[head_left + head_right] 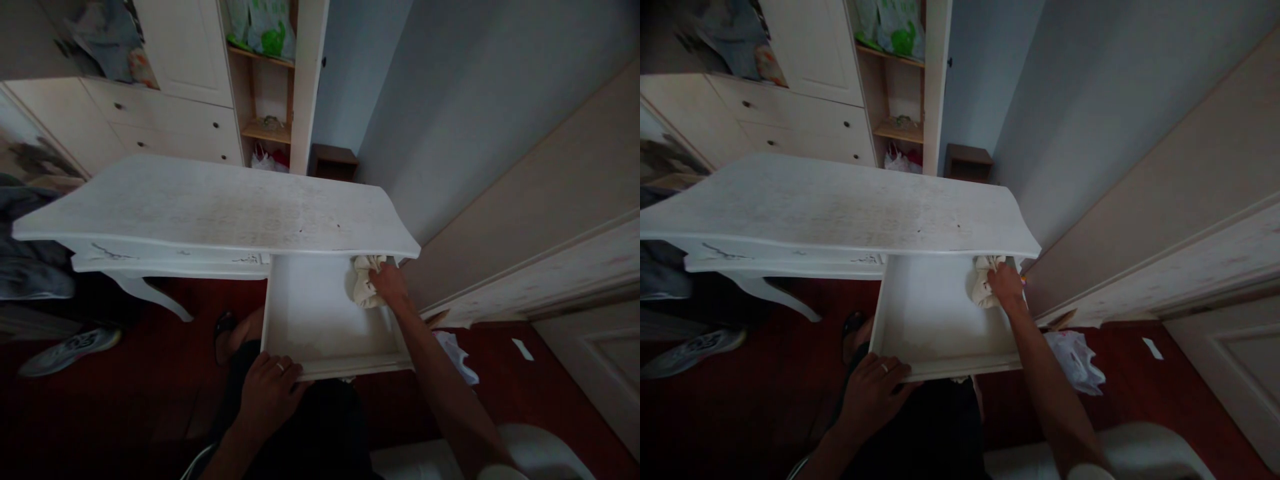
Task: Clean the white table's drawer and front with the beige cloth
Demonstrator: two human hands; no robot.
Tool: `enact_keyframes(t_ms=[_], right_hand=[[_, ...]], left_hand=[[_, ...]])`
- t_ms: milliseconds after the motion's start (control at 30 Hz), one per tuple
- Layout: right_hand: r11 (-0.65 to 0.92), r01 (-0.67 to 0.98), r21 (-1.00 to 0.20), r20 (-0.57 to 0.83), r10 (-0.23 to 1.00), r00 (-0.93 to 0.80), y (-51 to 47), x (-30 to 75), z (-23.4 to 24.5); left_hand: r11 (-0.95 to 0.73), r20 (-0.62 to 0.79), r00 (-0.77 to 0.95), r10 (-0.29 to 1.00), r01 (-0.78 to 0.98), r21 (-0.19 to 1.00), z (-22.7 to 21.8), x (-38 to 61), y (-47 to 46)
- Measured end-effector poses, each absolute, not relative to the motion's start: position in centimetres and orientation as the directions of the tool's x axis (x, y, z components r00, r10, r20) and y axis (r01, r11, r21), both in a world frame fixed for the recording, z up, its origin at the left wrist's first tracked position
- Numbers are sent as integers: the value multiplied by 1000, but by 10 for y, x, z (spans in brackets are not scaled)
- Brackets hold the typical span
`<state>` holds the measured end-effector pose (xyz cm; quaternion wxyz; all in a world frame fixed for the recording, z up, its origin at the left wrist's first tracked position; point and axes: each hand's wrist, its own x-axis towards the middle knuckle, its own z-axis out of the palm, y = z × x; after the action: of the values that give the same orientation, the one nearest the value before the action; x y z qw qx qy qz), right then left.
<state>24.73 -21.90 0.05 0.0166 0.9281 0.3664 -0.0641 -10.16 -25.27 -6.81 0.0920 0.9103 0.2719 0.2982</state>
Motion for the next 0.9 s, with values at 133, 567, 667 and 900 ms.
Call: enact_keyframes(t_ms=[133,567,667,900], right_hand=[[-690,720,74,-132,709,693,-225,240,7],[-477,834,277,-117,845,522,-242,237,8],[-476,837,270,-114,847,519,-241,240,5],[-565,777,277,56,817,574,-236,254,-1]], left_hand=[[-832,483,677,555,441,338,-68,-101,-251],[-840,493,680,543,433,328,-67,-95,-241],[-835,478,684,551,440,331,-67,-95,-239],[-812,360,735,575,460,359,-56,-93,-241]])
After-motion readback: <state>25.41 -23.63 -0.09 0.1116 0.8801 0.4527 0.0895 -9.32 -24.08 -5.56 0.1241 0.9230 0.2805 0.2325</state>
